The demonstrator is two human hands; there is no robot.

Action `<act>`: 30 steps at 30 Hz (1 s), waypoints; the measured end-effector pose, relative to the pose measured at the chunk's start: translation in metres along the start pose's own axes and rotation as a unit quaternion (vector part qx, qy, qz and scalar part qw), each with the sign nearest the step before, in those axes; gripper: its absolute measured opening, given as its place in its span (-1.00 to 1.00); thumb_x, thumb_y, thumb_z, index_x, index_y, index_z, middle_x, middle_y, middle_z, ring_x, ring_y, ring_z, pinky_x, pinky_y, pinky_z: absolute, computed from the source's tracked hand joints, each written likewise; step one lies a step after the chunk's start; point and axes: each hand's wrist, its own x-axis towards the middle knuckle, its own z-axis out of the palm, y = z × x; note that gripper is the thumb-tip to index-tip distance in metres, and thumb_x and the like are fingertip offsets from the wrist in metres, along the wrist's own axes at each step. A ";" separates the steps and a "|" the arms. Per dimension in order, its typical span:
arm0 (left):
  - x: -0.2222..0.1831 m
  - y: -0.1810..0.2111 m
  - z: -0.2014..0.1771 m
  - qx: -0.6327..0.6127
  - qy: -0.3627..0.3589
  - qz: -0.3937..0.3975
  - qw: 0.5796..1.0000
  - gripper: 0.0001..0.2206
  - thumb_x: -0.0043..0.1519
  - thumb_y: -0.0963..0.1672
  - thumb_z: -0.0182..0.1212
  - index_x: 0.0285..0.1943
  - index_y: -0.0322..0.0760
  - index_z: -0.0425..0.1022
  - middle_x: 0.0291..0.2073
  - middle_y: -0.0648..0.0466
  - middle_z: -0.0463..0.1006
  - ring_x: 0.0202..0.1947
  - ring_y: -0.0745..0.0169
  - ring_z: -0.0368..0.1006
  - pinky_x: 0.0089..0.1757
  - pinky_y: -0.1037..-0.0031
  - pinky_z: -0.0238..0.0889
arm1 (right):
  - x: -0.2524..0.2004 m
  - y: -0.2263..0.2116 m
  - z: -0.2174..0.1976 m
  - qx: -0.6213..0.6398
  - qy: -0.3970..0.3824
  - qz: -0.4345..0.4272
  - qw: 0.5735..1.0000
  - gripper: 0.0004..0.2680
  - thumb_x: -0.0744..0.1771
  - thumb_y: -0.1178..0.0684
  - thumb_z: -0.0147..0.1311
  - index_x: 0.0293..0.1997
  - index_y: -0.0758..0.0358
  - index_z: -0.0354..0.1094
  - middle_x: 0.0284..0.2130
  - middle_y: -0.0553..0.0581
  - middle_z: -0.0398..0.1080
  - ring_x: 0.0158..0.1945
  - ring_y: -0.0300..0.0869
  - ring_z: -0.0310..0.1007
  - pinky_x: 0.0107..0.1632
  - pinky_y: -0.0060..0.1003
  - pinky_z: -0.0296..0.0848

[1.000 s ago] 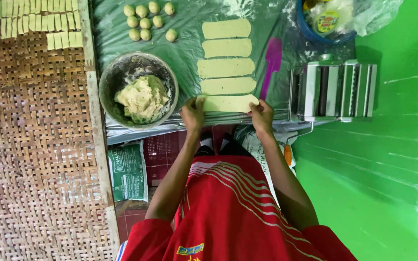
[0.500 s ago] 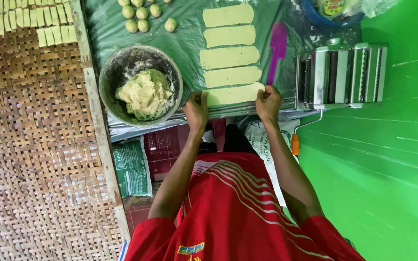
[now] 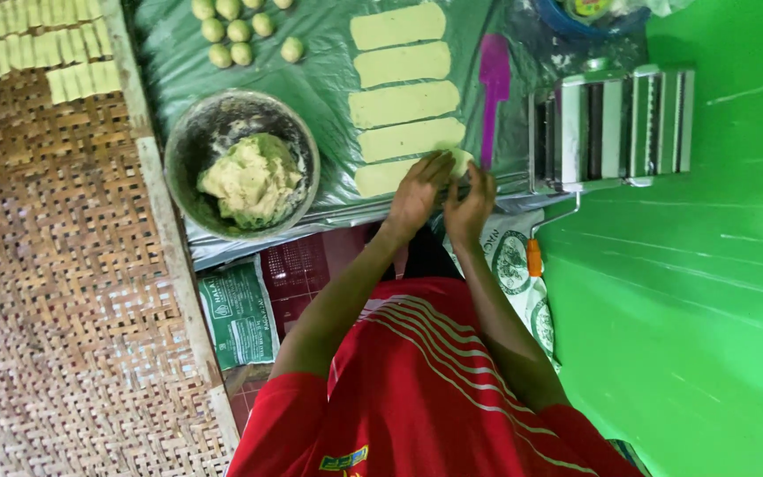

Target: Rolling dough through a manual machine and cutting it into small rectangular strips using a spatula

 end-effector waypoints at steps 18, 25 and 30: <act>0.002 -0.015 0.020 -0.053 -0.033 -0.090 0.994 -0.71 0.41 -0.18 0.05 0.25 -0.49 0.43 0.15 -0.17 0.41 0.20 -0.09 0.36 0.14 0.36 0.27 | 0.032 0.023 -0.014 -0.033 -0.126 -0.118 0.984 -0.64 0.27 0.19 0.18 0.23 0.28 0.38 0.03 0.21 0.26 -0.02 0.09 0.31 -0.03 0.07 0.32; 0.007 -0.011 0.014 -0.064 -0.007 -0.097 0.993 -0.77 0.37 -0.19 0.08 0.15 -0.35 0.54 0.10 -0.11 0.35 0.05 -0.04 0.41 0.05 0.32 0.39 | 0.038 0.032 -0.008 0.031 -0.104 -0.082 0.991 -0.72 0.31 0.29 0.09 0.15 0.29 0.37 -0.25 0.16 0.25 -0.24 0.12 0.33 -0.14 0.04 0.32; 0.012 -0.010 0.006 -0.042 -0.024 -0.067 0.997 -0.70 0.32 -0.11 0.19 0.23 -0.16 0.53 0.07 -0.06 0.32 -0.04 0.02 0.39 0.03 0.22 0.29 | 0.044 0.039 -0.009 -0.005 -0.145 -0.093 0.985 -0.78 0.36 0.24 0.05 0.11 0.22 0.50 -0.22 0.14 0.25 -0.26 0.05 0.32 -0.16 -0.06 0.32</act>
